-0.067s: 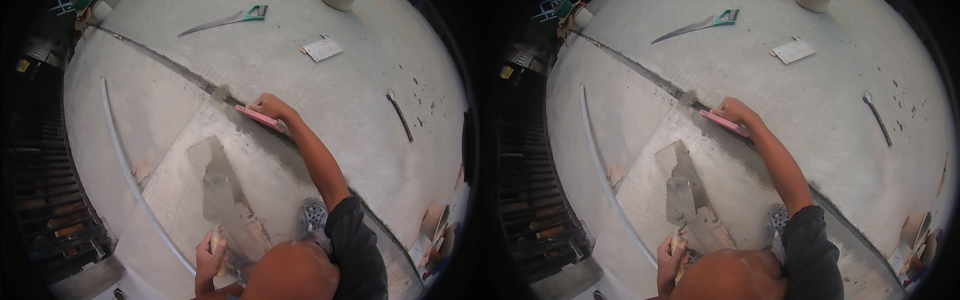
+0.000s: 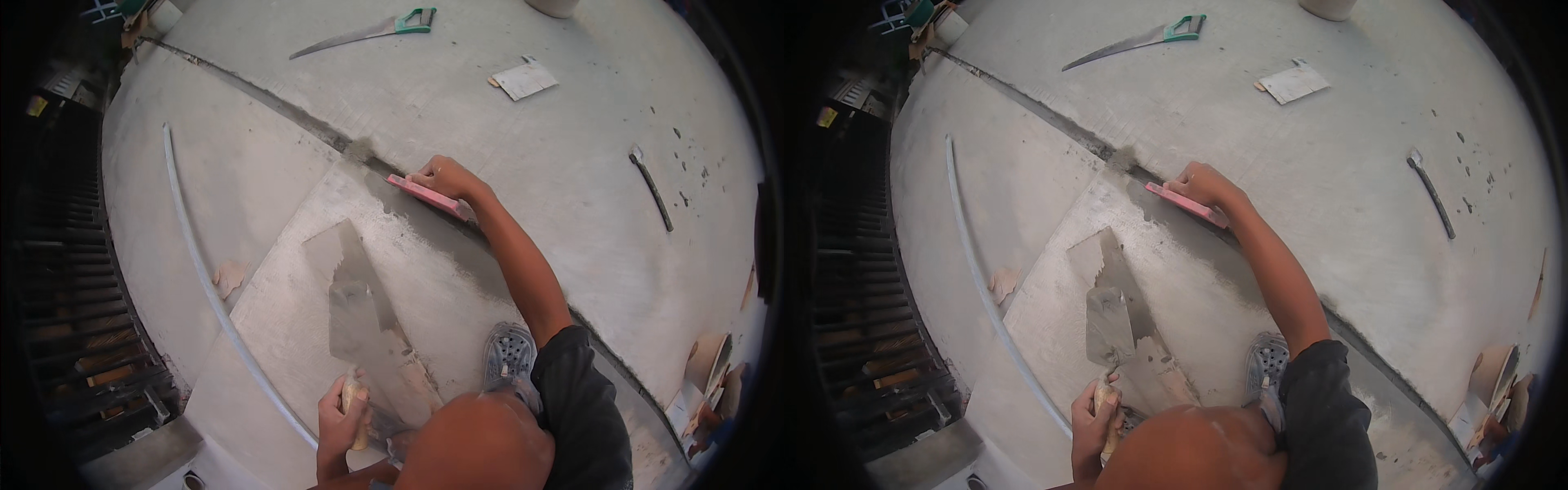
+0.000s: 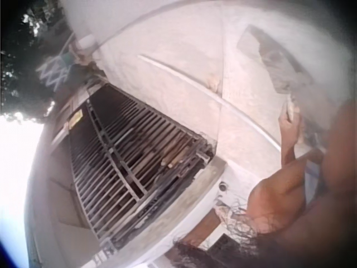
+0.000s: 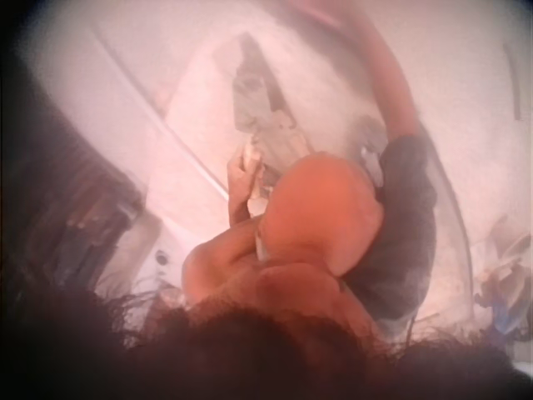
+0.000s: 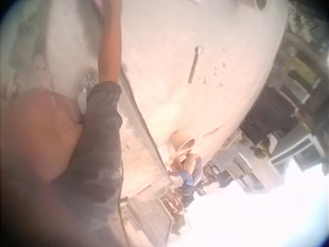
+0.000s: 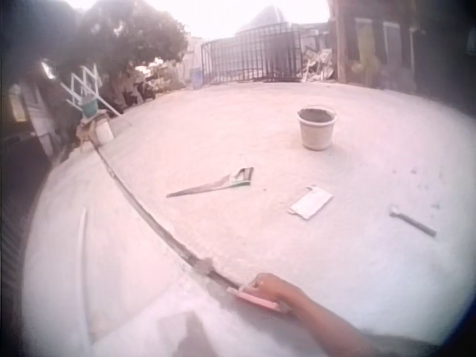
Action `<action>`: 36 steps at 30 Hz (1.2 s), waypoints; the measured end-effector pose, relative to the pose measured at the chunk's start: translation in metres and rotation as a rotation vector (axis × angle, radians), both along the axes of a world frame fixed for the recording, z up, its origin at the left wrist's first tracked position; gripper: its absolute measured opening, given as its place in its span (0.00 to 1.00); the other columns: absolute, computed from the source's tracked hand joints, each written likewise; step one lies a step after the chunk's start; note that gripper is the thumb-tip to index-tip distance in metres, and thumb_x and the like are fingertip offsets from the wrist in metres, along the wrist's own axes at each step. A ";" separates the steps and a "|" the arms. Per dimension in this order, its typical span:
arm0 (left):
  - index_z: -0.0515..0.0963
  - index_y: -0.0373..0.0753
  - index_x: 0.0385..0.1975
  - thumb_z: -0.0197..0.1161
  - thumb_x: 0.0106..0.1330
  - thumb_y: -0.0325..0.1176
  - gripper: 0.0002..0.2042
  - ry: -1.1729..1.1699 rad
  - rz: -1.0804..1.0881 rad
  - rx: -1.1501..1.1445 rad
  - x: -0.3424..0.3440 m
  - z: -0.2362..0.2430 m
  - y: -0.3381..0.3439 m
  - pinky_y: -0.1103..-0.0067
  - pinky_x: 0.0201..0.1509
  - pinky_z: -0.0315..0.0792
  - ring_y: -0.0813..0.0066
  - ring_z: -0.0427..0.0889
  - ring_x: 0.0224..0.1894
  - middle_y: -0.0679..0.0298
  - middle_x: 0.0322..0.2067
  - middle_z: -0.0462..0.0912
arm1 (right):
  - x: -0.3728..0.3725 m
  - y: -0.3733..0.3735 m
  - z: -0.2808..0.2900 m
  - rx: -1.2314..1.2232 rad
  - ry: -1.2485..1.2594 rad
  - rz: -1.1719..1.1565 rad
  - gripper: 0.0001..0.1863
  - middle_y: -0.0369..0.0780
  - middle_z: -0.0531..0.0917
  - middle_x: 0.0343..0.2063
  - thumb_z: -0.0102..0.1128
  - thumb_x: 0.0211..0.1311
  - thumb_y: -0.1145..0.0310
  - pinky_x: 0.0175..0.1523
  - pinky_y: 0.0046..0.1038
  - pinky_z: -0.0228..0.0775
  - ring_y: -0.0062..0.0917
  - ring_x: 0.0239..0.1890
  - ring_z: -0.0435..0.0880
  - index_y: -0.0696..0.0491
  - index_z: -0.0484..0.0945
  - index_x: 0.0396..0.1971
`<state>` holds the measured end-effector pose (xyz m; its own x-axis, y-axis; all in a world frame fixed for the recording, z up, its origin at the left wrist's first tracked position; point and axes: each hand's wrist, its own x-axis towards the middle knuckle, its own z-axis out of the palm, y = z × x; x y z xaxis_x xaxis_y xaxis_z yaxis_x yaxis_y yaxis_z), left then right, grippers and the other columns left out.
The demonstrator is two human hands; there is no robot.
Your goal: The person applies cement to a crack in a concrete floor using a trowel and a pink float. They repeatedly scoop cement from a bucket and smooth it into the crack, working along a linear joint on the floor.
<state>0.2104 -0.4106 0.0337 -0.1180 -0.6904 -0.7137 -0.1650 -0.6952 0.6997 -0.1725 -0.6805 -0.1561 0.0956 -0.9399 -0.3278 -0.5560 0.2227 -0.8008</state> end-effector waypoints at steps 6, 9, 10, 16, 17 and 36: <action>0.74 0.28 0.65 0.64 0.76 0.29 0.21 0.016 -0.014 -0.004 -0.008 -0.001 -0.001 0.81 0.26 0.72 0.82 0.77 0.24 0.67 0.32 0.79 | -0.049 0.110 0.035 0.128 0.063 -0.029 0.23 0.45 0.78 0.18 0.66 0.72 0.51 0.34 0.37 0.69 0.27 0.23 0.70 0.61 0.89 0.38; 0.74 0.28 0.65 0.64 0.76 0.29 0.21 0.042 -0.031 -0.019 -0.005 -0.005 -0.001 0.81 0.26 0.72 0.82 0.77 0.24 0.67 0.32 0.79 | -0.083 0.157 0.048 0.195 0.098 -0.011 0.22 0.41 0.78 0.17 0.66 0.73 0.51 0.33 0.32 0.68 0.22 0.23 0.71 0.58 0.90 0.40; 0.74 0.29 0.66 0.63 0.76 0.30 0.21 0.055 -0.042 -0.035 -0.005 -0.005 -0.007 0.82 0.26 0.72 0.82 0.77 0.24 0.67 0.31 0.79 | -0.085 0.161 0.059 0.160 0.050 -0.072 0.22 0.38 0.78 0.17 0.65 0.74 0.52 0.33 0.31 0.67 0.20 0.23 0.70 0.58 0.91 0.41; 0.74 0.33 0.66 0.63 0.78 0.34 0.21 0.071 -0.116 -0.016 -0.008 -0.018 -0.013 0.82 0.28 0.71 0.85 0.74 0.24 0.70 0.30 0.77 | 0.028 0.201 0.121 -0.191 -0.342 -0.163 0.18 0.37 0.80 0.25 0.68 0.71 0.59 0.32 0.26 0.68 0.19 0.29 0.78 0.56 0.89 0.53; 0.74 0.34 0.67 0.63 0.78 0.35 0.21 0.075 -0.135 0.005 -0.008 -0.014 -0.015 0.82 0.29 0.71 0.85 0.74 0.24 0.70 0.30 0.78 | 0.054 0.199 0.125 -0.385 -0.355 -0.091 0.19 0.38 0.80 0.27 0.70 0.70 0.61 0.32 0.26 0.70 0.20 0.31 0.79 0.55 0.88 0.55; 0.76 0.31 0.62 0.62 0.78 0.37 0.20 0.144 -0.477 -0.264 0.019 -0.022 -0.060 0.81 0.28 0.71 0.85 0.74 0.22 0.71 0.24 0.75 | 0.081 0.171 0.189 -0.284 0.067 0.250 0.17 0.44 0.81 0.28 0.60 0.76 0.66 0.37 0.33 0.71 0.30 0.30 0.80 0.54 0.87 0.58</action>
<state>0.2297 -0.4707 0.0115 -0.5440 -0.6897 -0.4780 -0.3083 -0.3655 0.8783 -0.0919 -0.5093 0.0333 0.3207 -0.9445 -0.0706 -0.6185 -0.1524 -0.7708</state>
